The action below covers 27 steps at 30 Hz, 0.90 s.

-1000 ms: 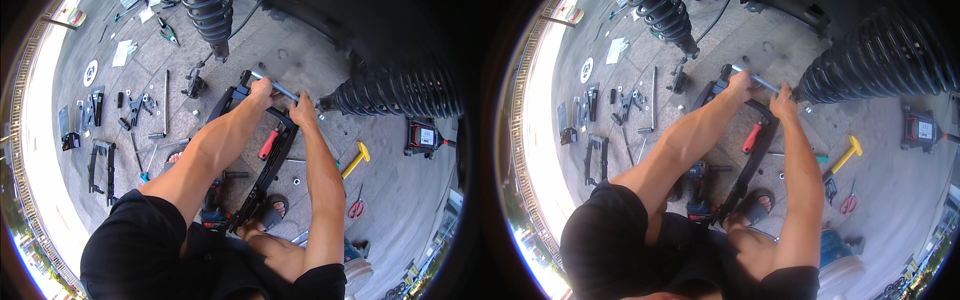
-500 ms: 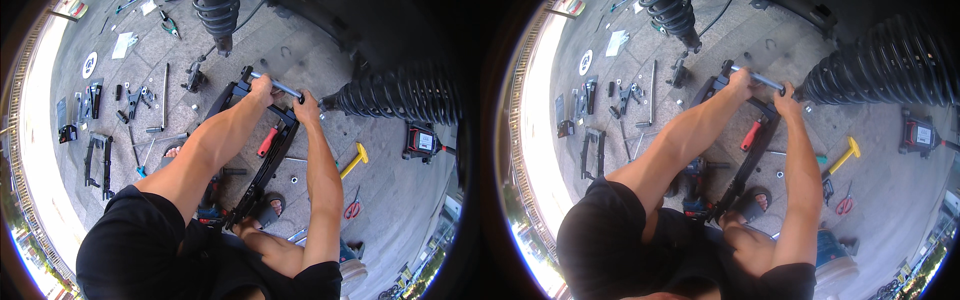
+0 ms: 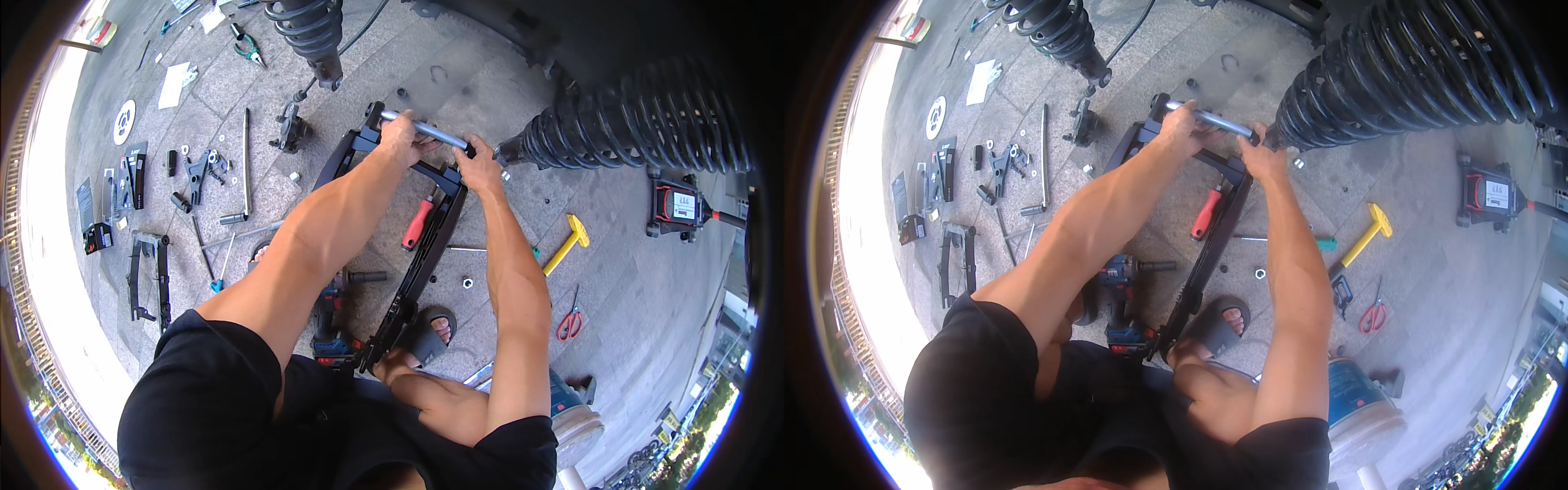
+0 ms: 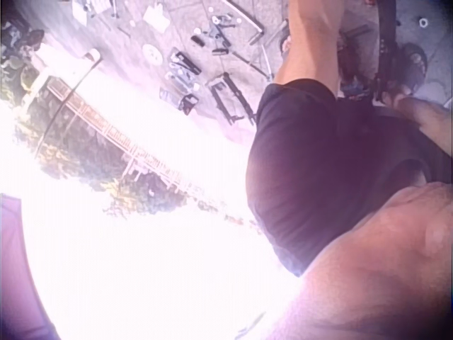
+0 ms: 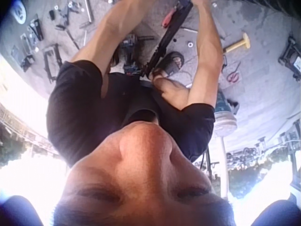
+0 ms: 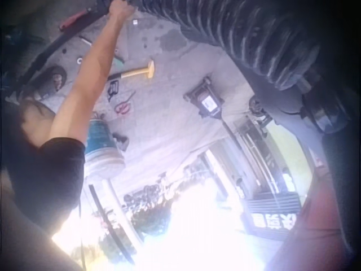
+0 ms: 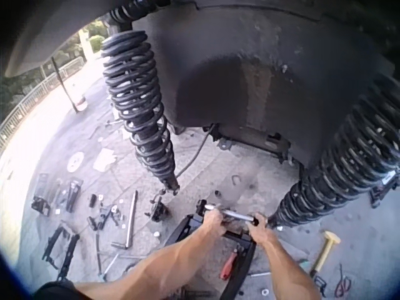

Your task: The person assembles a scooter frame by inserting a metal rod into the frame and securing it with a screwdriver. They then attach a black plastic cover to the frame and tighten it with a screwdriver.

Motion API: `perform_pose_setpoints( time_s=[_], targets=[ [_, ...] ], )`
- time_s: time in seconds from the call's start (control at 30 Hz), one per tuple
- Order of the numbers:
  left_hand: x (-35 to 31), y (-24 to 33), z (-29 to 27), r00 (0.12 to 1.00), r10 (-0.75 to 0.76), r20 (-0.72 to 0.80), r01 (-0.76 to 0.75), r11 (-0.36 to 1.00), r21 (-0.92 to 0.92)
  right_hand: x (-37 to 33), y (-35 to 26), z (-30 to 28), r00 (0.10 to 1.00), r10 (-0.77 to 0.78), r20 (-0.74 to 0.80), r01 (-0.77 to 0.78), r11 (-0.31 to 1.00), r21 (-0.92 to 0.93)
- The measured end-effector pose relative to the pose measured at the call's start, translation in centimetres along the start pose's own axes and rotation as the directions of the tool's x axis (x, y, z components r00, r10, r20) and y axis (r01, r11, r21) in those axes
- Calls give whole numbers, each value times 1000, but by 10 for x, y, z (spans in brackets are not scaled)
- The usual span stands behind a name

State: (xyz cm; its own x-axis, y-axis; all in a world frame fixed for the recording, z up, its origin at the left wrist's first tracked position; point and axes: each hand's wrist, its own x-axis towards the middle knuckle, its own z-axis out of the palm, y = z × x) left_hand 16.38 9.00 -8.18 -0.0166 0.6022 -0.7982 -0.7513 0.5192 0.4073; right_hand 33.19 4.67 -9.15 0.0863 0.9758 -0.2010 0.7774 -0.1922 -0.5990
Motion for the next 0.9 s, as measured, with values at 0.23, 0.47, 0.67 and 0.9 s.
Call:
perform_pose_setpoints(
  time_s=[0.23,0.47,0.67,0.9],
  targets=[
    [1,0,-2,998,-42,45,42,999,4,0,0,5,999,22,-30,-22,1000,-12],
    [-10,-1,0,993,33,116,-30,999,-24,0,-15,12,976,217,6,-213,961,-177],
    [-5,-4,0,980,110,165,-113,994,9,7,-17,21,931,355,82,-328,915,-233],
    [-7,15,3,953,162,255,-182,982,55,-1,-31,11,894,434,113,-410,893,-184]
  ],
)
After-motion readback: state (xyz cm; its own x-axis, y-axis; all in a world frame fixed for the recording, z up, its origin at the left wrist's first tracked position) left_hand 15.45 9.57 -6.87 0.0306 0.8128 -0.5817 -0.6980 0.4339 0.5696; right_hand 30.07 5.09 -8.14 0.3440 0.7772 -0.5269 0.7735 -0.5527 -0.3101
